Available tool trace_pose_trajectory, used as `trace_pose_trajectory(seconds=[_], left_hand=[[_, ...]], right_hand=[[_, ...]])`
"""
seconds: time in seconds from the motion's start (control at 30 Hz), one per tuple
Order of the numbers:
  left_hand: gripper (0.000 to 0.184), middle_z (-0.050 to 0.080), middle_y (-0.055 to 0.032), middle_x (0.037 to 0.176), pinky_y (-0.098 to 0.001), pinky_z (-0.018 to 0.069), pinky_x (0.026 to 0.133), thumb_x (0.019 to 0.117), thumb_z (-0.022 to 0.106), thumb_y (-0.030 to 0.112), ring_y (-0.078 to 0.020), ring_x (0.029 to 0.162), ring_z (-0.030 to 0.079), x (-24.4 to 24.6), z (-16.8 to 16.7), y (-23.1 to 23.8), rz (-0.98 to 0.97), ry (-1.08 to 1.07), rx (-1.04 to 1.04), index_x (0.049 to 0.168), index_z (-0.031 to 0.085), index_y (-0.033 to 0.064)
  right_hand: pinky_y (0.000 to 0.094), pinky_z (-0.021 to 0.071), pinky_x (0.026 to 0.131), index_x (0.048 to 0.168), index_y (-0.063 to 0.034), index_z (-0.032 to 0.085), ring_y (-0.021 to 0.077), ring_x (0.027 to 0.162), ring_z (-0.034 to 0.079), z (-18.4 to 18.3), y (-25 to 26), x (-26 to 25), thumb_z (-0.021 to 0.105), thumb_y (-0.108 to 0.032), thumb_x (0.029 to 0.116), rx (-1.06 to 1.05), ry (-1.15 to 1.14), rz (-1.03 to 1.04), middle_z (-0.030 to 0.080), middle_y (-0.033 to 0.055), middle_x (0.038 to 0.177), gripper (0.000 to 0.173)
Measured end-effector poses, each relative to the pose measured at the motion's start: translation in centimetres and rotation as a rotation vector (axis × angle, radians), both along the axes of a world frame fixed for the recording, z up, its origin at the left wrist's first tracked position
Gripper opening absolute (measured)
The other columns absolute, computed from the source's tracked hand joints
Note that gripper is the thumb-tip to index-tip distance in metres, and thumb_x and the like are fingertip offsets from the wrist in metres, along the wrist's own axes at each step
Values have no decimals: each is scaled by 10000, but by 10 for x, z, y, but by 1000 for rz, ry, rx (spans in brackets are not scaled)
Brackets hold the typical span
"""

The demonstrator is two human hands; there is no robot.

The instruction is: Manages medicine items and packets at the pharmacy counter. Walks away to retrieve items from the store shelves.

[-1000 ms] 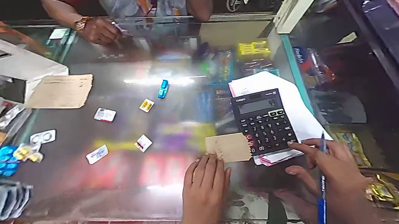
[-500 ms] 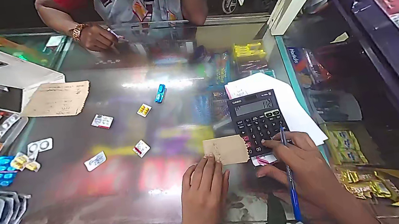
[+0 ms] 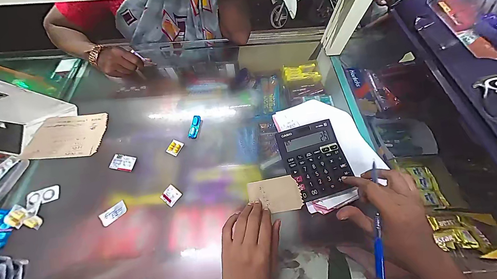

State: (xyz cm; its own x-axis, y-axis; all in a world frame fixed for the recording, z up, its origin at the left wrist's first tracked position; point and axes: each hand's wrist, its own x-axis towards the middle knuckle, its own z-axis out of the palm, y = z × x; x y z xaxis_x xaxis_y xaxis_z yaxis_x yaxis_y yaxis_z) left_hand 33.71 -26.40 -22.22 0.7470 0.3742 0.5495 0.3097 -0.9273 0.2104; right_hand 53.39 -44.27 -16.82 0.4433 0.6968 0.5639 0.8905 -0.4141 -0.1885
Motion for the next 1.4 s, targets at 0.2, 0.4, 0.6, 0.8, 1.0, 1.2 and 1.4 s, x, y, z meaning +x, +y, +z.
trace_pose_trajectory(seconds=[0.2,0.4,0.6,0.8,1.0,1.2,1.4], left_hand=[[458,736,-49,921,-464,509,913,997,501,512,-238,880,708,13,17,4,18,82,59,943,748,130],[608,708,-125,1265,-474,564,910,921,561,603,-291,1160,688,35,19,8,-88,91,46,1211,729,96],[247,767,-88,1116,-411,602,868,928,594,177,-279,1077,732,44,14,8,-172,66,124,1055,780,76],[200,782,-35,1045,-335,601,855,945,596,157,-167,985,751,30,29,-4,-179,-112,-180,971,783,92],[144,741,-150,864,-258,590,756,948,667,72,-143,773,718,13,64,-36,-184,-195,-706,951,736,-53],[160,754,-139,871,-311,593,767,979,645,103,-190,788,734,-14,71,-36,-274,-102,-543,972,735,-29],[188,760,-152,879,-366,594,753,988,626,112,-217,779,741,-65,66,11,-300,-69,-531,1004,737,-39]], right_hand=[[319,434,746,893,-135,630,207,786,563,7,-6,1,388,-769,948,28,136,21,645,26,729,681],[403,552,768,1039,30,727,238,824,691,24,-48,15,220,-500,1094,76,280,-23,735,164,868,736],[685,464,704,791,70,683,510,804,667,60,-52,41,477,-635,1000,-460,640,-524,665,299,761,764],[725,467,771,987,102,699,555,942,663,35,-64,59,541,-611,986,-556,685,-503,689,346,931,731],[621,524,702,1078,113,687,474,786,677,39,-58,29,646,-358,993,-138,449,-202,694,292,863,481],[469,537,913,1099,-33,759,346,1022,693,23,2,-49,678,-248,987,51,386,466,743,181,1083,256],[313,512,868,862,-53,742,245,894,665,15,57,-104,722,-116,905,196,457,451,720,111,856,79]])
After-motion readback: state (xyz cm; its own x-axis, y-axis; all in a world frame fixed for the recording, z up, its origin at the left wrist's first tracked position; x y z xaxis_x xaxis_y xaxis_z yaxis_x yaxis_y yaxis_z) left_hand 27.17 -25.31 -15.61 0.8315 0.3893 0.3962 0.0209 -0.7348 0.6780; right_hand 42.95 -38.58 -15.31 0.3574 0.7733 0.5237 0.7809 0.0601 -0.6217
